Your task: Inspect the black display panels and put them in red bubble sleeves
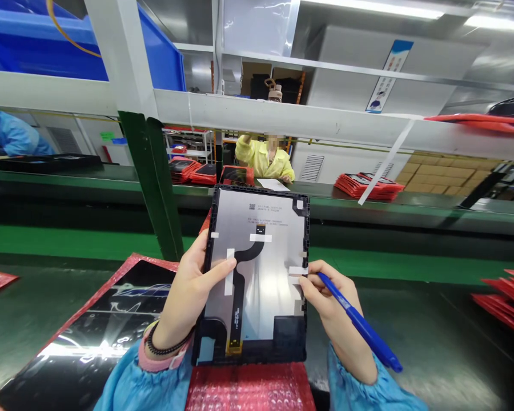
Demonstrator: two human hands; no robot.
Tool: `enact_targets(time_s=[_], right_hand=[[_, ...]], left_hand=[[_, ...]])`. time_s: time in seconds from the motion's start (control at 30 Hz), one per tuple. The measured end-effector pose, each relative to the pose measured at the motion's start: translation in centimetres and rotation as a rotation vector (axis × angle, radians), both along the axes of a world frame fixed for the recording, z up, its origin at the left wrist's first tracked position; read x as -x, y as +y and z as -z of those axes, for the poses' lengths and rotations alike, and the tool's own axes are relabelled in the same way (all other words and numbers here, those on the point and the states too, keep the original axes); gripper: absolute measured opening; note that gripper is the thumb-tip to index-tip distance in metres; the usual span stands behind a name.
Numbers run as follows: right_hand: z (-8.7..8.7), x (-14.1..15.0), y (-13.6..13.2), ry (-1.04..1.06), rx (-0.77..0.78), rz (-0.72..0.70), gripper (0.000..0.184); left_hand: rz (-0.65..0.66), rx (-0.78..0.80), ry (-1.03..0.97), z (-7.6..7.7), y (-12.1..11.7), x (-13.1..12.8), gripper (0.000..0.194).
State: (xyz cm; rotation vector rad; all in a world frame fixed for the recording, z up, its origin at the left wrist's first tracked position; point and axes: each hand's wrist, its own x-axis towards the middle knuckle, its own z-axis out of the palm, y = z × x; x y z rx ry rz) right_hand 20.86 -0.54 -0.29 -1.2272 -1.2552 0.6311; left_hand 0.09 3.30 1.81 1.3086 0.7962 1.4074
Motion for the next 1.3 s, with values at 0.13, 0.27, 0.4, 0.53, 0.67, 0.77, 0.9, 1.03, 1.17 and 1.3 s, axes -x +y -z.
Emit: enact_targets(time_s=[0.13, 0.27, 0.4, 0.53, 0.67, 0.77, 0.9, 1.03, 1.17, 1.3], right_hand=[[0.2, 0.0, 0.2, 0.015, -0.023, 0.003, 0.020], [0.6, -0.4, 0.1, 0.084, -0.007, -0.017, 0.023], [0.8, -1.3, 0.2, 0.223, 0.025, -0.046, 0.037], [0.4, -2.1, 0.5, 0.356, -0.027, 0.011, 0.056], [0.3, -2.5, 0.8, 0.329, -0.087, 0.105, 0.015], [0.2, -2.5, 0.8, 0.302, -0.069, 0.113, 0.019], [-0.1, -2.3, 0.7, 0.292, -0.053, 0.081, 0.015], [-0.3, -2.1, 0.5, 0.325, 0.040, -0.032, 0.039], [-0.1, -1.5, 0.7, 0.528, 0.088, -0.184, 0.033], [-0.1, -0.5, 0.7, 0.708, 0.129, -0.389, 0.049]], left_hand=[[0.009, 0.012, -0.021, 0.1, 0.2, -0.1, 0.046], [0.065, 0.032, -0.076, 0.2, 0.6, 0.0, 0.045], [0.034, 0.008, -0.089, 0.1, 0.8, 0.1, 0.046], [-0.034, -0.014, -0.040, -0.1, 0.7, 0.1, 0.042], [-0.043, 0.009, -0.039, -0.3, 0.6, 0.2, 0.039], [-0.061, -0.002, -0.055, -0.3, 0.6, 0.3, 0.040], [-0.092, -0.023, -0.072, -0.5, 0.6, 0.3, 0.047], [-0.131, -0.142, -0.002, 0.0, 0.4, 0.3, 0.037], [-0.269, -0.504, 0.294, 1.2, 0.8, 0.3, 0.033], [-0.162, -1.185, 0.591, 1.8, 1.4, -0.4, 0.051]])
